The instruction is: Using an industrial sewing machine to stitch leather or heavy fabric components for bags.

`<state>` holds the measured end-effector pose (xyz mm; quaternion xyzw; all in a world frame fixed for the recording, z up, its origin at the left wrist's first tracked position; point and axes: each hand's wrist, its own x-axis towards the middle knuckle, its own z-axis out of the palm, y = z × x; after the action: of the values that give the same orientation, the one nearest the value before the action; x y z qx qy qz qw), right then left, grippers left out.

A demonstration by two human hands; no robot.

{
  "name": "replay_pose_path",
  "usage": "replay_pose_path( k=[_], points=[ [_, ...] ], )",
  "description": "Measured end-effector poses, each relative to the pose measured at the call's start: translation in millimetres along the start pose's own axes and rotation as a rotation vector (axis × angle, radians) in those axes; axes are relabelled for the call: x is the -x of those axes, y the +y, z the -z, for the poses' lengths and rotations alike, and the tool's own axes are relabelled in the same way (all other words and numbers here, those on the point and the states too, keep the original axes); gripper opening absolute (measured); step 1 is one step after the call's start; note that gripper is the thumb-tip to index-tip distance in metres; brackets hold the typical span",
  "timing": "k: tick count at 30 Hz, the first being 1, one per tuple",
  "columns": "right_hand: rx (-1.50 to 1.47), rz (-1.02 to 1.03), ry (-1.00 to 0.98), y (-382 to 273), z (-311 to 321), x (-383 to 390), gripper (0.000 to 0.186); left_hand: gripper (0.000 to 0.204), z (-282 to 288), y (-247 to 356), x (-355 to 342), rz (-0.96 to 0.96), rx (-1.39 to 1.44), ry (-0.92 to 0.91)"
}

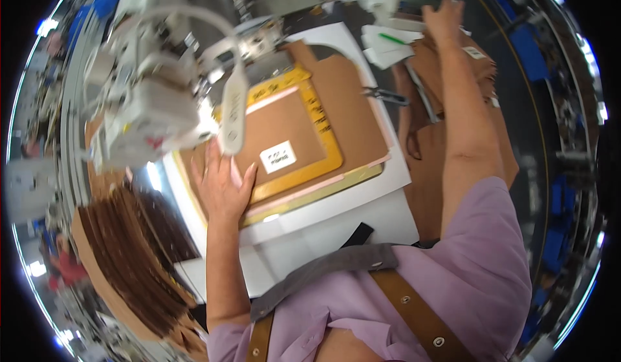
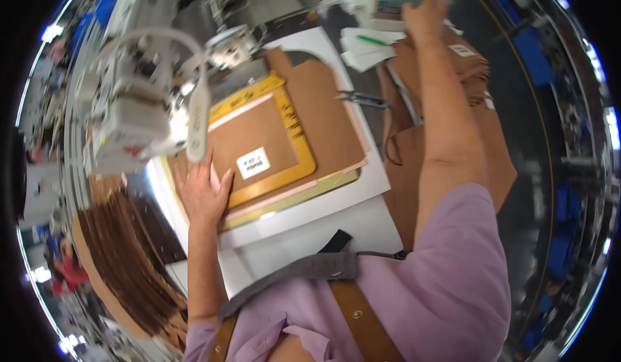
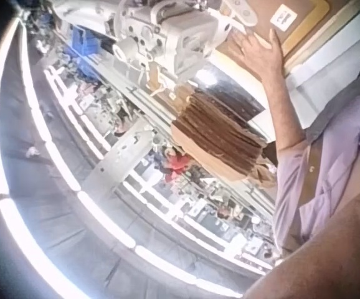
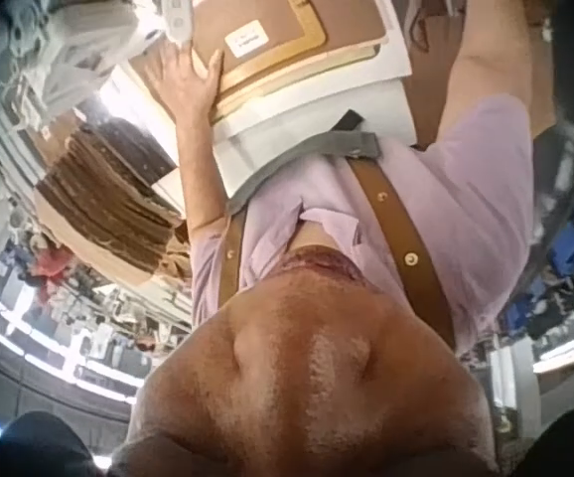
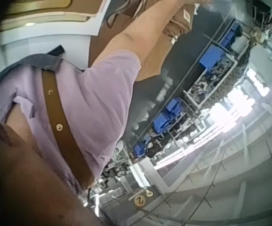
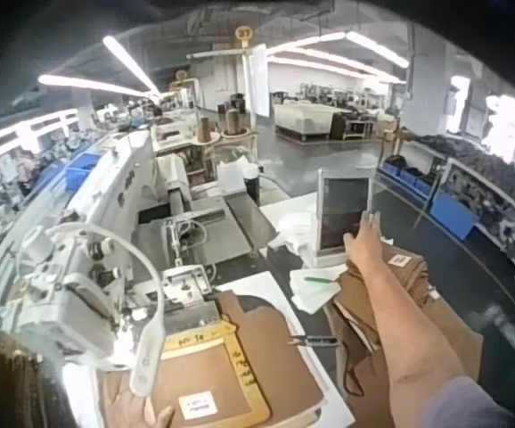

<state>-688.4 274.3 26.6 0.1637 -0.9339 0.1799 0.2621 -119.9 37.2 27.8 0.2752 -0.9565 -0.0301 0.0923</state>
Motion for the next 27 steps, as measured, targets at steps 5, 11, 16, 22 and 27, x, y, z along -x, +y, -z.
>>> replay_pose_path(
  k=[5, 11, 16, 22, 27],
  points=[
    [0.033, 0.049, 0.006, 45, -5, -30, 0.086, 0.065, -6, 0, -8, -0.032, 0.029, 0.12],
    [0.037, -0.023, -0.088, 49, -23, -41, 0.091, 0.064, -8, -5, -1, 0.017, 0.036, 0.105],
    [0.011, -0.024, -0.067, 50, -23, -43, 0.09, 0.065, -14, -5, 1, 0.017, 0.063, 0.103],
    [0.017, -0.031, -0.068, 47, -18, -41, 0.09, 0.066, -16, -5, 0, 0.007, 0.055, 0.116],
    [-0.044, -0.057, -0.077, 47, -13, -44, 0.09, 0.067, -17, -4, -3, 0.0, 0.048, 0.13]
  ],
)
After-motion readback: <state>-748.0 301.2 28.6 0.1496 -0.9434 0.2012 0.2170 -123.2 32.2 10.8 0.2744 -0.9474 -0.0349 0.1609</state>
